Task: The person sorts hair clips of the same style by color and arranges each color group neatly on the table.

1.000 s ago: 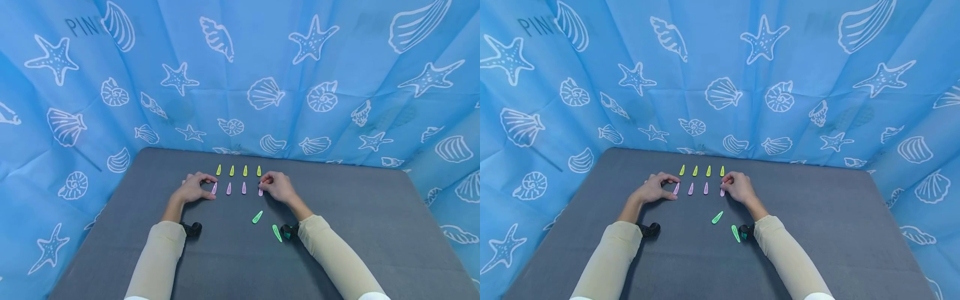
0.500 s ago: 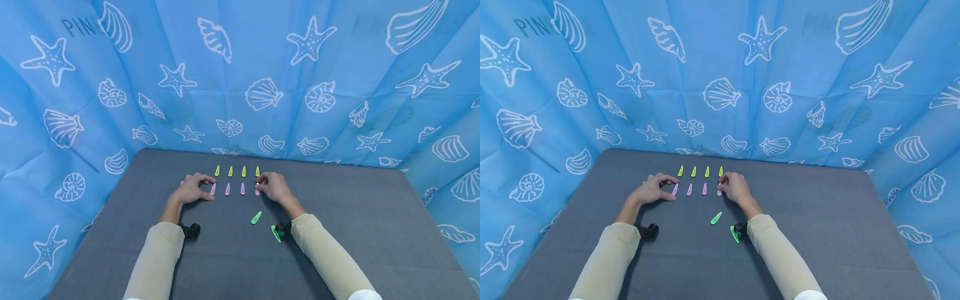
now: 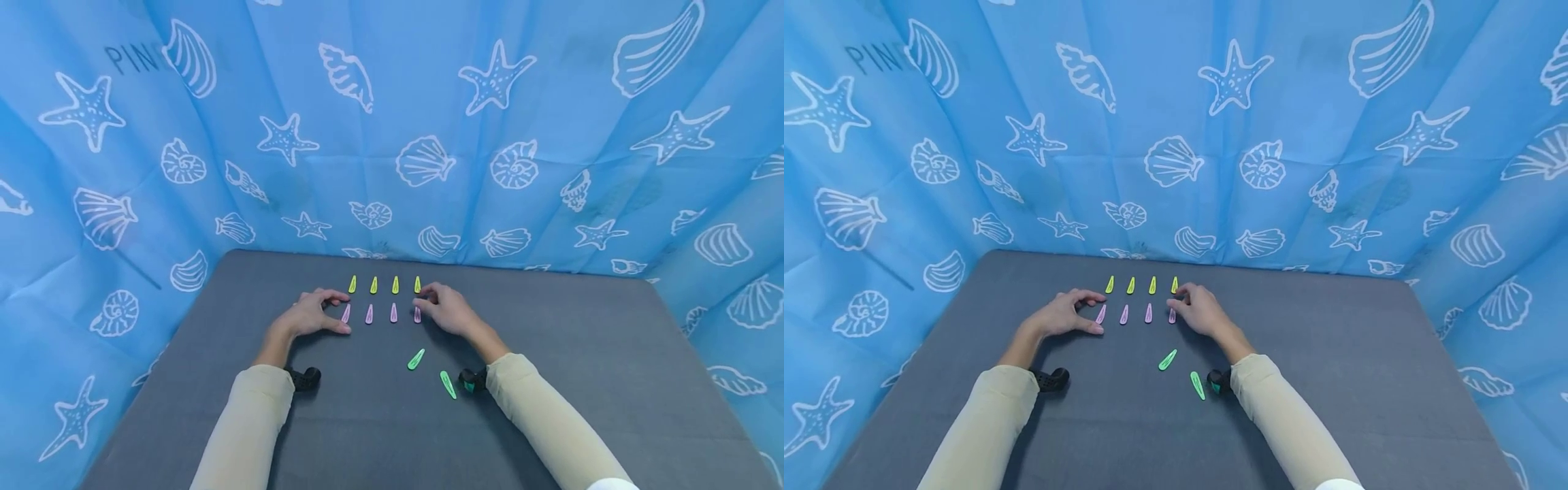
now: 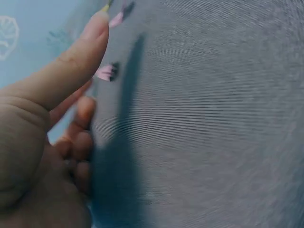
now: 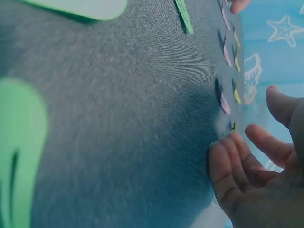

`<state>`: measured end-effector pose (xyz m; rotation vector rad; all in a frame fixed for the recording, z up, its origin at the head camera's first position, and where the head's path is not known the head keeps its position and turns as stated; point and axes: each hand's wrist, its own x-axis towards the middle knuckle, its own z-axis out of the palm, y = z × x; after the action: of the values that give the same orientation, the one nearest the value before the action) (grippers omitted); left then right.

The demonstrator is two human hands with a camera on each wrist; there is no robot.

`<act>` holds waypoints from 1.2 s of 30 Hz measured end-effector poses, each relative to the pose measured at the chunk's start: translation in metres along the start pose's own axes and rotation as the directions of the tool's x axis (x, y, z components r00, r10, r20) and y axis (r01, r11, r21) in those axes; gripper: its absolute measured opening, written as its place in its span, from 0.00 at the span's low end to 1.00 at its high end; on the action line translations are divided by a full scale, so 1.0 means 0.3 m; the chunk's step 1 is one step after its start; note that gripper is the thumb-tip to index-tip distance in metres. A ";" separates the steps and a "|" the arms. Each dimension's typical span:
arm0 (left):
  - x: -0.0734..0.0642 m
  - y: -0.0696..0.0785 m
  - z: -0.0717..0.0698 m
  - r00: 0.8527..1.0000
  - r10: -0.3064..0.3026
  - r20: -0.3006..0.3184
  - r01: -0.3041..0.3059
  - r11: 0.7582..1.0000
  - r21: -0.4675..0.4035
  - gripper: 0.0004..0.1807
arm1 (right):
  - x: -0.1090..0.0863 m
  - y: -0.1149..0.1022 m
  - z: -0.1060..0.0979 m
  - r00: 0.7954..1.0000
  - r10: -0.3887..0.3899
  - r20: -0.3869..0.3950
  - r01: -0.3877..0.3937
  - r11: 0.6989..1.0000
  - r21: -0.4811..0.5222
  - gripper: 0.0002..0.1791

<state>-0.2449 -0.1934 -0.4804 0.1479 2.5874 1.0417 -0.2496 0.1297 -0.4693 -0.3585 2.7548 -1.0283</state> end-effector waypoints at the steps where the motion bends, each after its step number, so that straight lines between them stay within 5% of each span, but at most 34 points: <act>1: -0.004 0.006 -0.004 1.000 0.000 0.007 0.000 1.000 0.001 0.40 | -0.008 0.000 -0.004 1.000 -0.008 -0.002 0.008 1.000 -0.002 0.27; 5: -0.029 0.034 -0.014 1.000 0.022 0.010 -0.022 0.998 0.055 0.42 | -0.049 -0.002 -0.025 0.999 -0.026 -0.022 0.026 0.999 -0.019 0.34; 15: -0.116 0.187 0.033 0.990 0.060 -0.128 -0.024 0.963 0.267 0.50 | -0.181 -0.016 -0.090 0.996 -0.037 -0.077 0.029 0.995 -0.095 0.43; 22: -0.156 0.258 0.138 0.954 0.217 -0.207 -0.108 0.893 0.438 0.54 | -0.270 0.027 -0.108 0.993 -0.076 -0.090 0.047 0.956 -0.289 0.48; 28: -0.188 0.282 0.223 0.938 0.290 -0.189 -0.158 0.845 0.510 0.60 | -0.358 0.092 -0.104 0.987 -0.117 -0.107 0.066 0.916 -0.395 0.51; 36: -0.198 0.308 0.290 0.953 0.278 -0.117 -0.206 0.884 0.420 0.64 | -0.446 0.151 -0.102 0.992 -0.092 -0.085 0.057 0.938 -0.342 0.53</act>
<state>-0.1616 -0.0829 -0.4585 0.5183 2.9762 0.5954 -0.1370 0.2199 -0.4656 -0.4747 3.0317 -0.5931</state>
